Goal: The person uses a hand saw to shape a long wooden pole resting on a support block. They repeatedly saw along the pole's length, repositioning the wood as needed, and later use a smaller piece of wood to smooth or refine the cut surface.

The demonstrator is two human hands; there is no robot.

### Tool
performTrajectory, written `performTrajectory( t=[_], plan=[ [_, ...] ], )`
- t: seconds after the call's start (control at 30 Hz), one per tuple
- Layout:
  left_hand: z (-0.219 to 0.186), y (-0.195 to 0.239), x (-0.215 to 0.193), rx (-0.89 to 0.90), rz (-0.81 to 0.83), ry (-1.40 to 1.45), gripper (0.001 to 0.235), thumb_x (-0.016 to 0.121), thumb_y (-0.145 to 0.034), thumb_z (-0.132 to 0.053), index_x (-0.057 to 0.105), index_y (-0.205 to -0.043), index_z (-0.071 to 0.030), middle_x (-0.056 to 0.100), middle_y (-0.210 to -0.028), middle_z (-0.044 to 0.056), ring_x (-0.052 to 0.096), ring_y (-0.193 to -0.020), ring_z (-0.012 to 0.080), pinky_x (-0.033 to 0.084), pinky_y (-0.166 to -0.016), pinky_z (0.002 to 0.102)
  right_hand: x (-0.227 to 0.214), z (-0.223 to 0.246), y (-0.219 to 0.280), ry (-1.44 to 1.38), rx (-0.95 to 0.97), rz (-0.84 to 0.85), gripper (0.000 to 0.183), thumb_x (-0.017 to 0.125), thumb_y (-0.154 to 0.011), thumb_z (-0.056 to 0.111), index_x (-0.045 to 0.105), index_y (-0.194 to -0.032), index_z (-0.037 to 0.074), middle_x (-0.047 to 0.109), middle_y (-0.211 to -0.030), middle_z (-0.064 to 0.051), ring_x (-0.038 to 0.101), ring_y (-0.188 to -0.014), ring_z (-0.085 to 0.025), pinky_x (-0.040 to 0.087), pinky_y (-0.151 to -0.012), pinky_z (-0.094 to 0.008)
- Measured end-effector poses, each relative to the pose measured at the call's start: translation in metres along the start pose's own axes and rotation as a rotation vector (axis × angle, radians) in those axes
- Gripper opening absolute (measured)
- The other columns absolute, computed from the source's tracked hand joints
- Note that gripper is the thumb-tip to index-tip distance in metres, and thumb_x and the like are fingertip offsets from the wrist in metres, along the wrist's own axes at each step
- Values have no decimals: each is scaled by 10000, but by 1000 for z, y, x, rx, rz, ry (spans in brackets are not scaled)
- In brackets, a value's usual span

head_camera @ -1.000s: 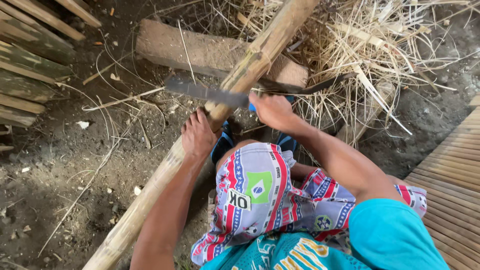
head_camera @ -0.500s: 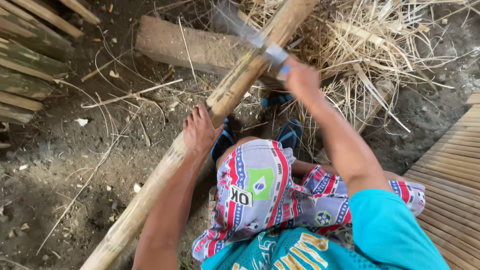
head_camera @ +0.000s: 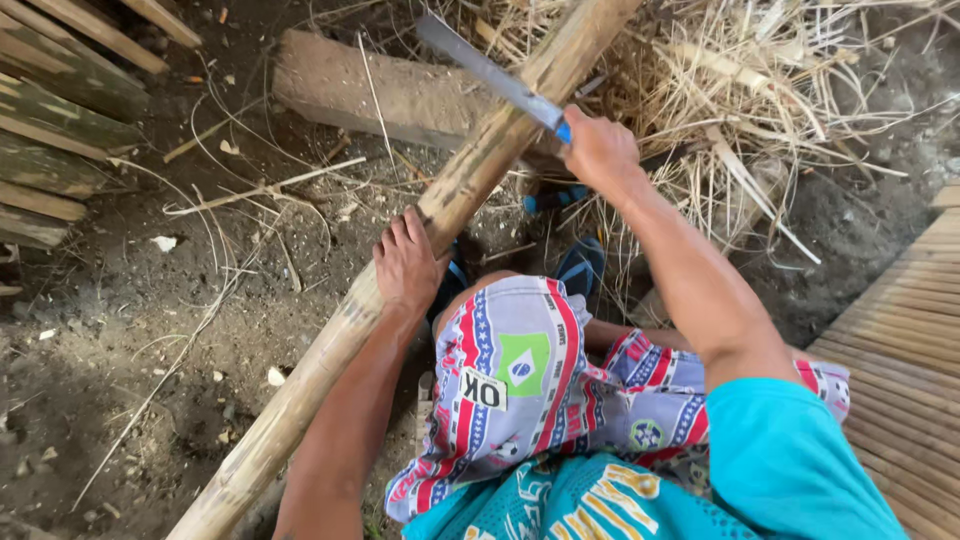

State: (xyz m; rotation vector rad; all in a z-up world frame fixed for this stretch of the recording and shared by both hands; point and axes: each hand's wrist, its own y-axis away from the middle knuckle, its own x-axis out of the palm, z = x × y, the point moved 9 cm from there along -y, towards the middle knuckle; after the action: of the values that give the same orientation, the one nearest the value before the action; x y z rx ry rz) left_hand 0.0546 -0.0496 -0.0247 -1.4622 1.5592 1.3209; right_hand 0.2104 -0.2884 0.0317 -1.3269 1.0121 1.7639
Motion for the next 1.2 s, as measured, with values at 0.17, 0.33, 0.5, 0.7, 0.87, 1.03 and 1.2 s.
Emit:
performTrajectory(
  t=[0.17,0.33,0.5,0.7,0.87,1.03,1.2],
  plan=[
    [-4,-3,-11,40,-99,-25,1065,868,-711,-486,316,-1471,17,534,-1351,239,542,-1208,410,445,-970,556,-1,2,2,120,-11,-141,175,573,-923,69,630,-1087,88,656,-755,-176,682,-665,-354,548,-560,-494],
    [0,1,1,-11,-5,-30,1040,858,-735,-495,323,-1482,-7,555,-1336,199,553,-1227,378,450,-1015,539,6,-122,6,-33,503,-59,299,581,-984,161,549,-1242,14,714,-917,-234,707,-831,-418,556,-714,-575],
    [4,-17,-15,-48,70,8,1054,824,-783,-568,305,-1521,-24,549,-1339,217,565,-1226,386,461,-1015,531,20,-134,40,-81,513,-115,364,594,-988,169,487,-1287,-10,705,-882,-269,706,-838,-475,536,-778,-590],
    [25,-21,-34,-30,-11,34,1006,832,-766,-559,314,-1535,-169,511,-1404,164,526,-1269,371,395,-1059,590,115,-77,103,-296,581,-115,493,682,-938,298,415,-1262,42,705,-916,-282,673,-884,-516,499,-800,-617],
    [70,-3,-13,-28,-82,-66,1088,852,-769,-461,242,-1626,-182,478,-1465,178,486,-1329,359,398,-1064,566,153,-105,136,-409,811,-257,570,715,-939,336,392,-1279,14,697,-967,-306,673,-919,-518,506,-846,-594],
    [79,-11,-3,-52,-126,-117,1151,869,-732,-487,197,-1606,-155,460,-1448,196,468,-1313,378,376,-1044,602,145,-126,135,-428,914,-180,537,725,-875,295,467,-1250,10,689,-1089,-286,679,-1014,-473,522,-895,-546],
    [76,-15,1,-75,-86,-108,1137,847,-762,-493,183,-1614,-138,448,-1455,212,462,-1309,400,367,-1039,606,125,-119,122,-456,921,-208,533,723,-888,311,486,-1267,21,691,-1085,-285,672,-1028,-468,517,-910,-536]
  ],
)
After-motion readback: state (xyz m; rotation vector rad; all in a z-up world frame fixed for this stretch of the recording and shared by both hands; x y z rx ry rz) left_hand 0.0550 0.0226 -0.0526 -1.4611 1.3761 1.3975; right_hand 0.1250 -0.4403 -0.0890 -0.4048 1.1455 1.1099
